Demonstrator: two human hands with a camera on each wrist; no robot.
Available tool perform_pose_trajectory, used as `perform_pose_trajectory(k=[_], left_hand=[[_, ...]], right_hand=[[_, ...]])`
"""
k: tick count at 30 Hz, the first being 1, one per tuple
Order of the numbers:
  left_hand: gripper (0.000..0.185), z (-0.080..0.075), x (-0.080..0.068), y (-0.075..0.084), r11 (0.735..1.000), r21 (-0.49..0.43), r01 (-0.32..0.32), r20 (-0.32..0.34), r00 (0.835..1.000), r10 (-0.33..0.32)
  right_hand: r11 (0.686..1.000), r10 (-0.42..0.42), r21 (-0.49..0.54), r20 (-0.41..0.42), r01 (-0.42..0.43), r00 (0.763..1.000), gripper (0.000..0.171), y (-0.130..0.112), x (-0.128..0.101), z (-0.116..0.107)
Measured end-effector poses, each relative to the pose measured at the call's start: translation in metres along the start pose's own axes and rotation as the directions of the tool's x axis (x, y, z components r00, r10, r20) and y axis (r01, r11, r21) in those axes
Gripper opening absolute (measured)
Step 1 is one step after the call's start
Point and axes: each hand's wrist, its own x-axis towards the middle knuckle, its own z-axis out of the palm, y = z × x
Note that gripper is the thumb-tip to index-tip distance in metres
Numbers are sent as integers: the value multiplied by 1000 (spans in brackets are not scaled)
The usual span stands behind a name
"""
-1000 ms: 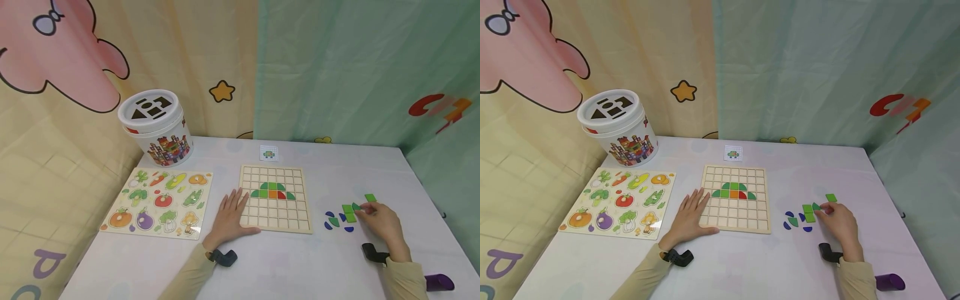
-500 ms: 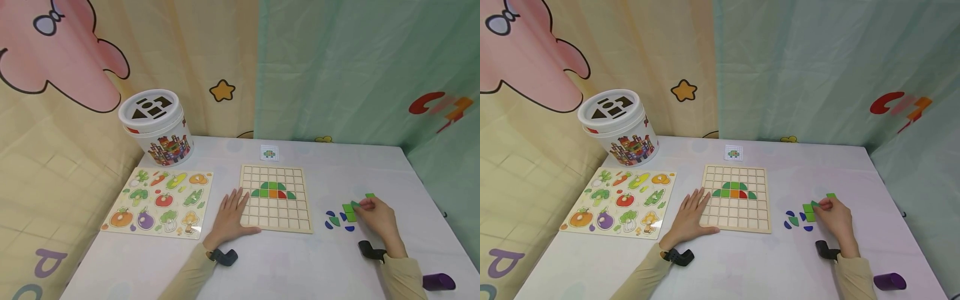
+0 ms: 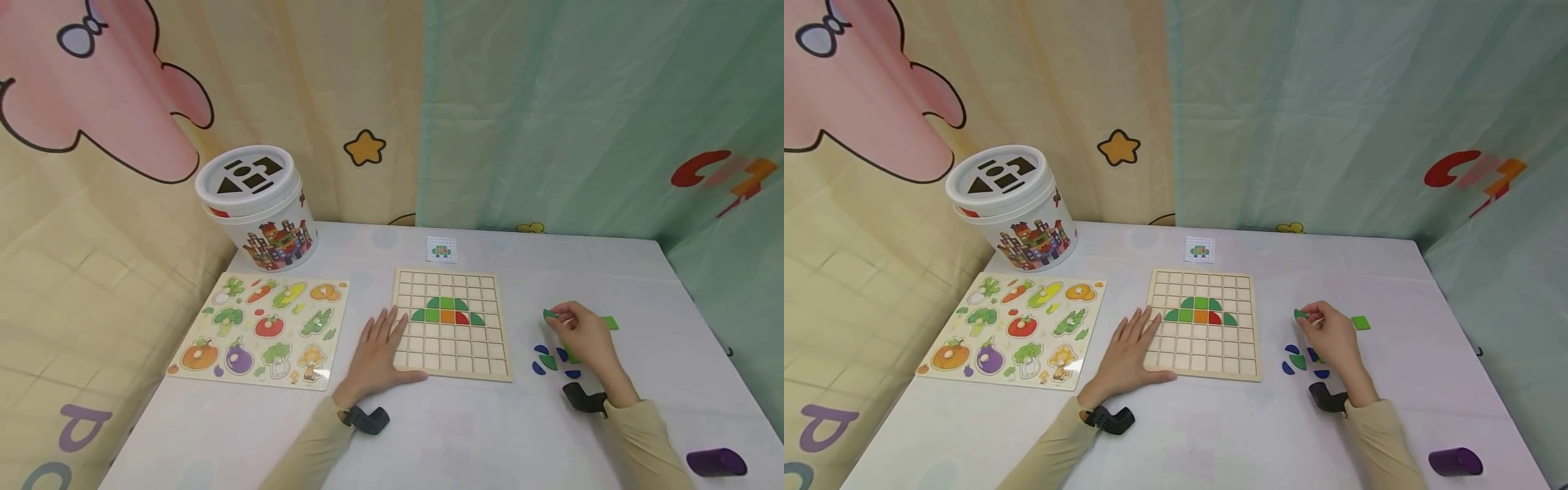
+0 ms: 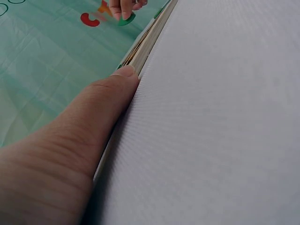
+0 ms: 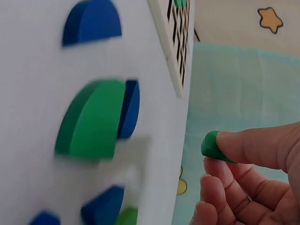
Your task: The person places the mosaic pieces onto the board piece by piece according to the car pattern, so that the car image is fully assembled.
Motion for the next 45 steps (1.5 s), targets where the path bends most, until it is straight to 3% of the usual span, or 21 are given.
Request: perform_pose_trajectory(k=[8,19,28,45], left_hand=[[111,2,0,-1,1000,5,-17,-21,1000,17],[111,4,1,-2,1000,24,-14,-9,1000,14],[112,4,2,-2,1000,23,-19,-14,1000,19],[112,2,1,-3,1000,19,-21,-25,999,22]], right_hand=[[992,-91,102,127,78,988,14,-45,12,36],[967,-195,215,279,136,940,16,-91,21,86],[963,-195,246,336,114,921,15,-118,26,114],[984,-151,134,321,114,935,14,-140,31,133]])
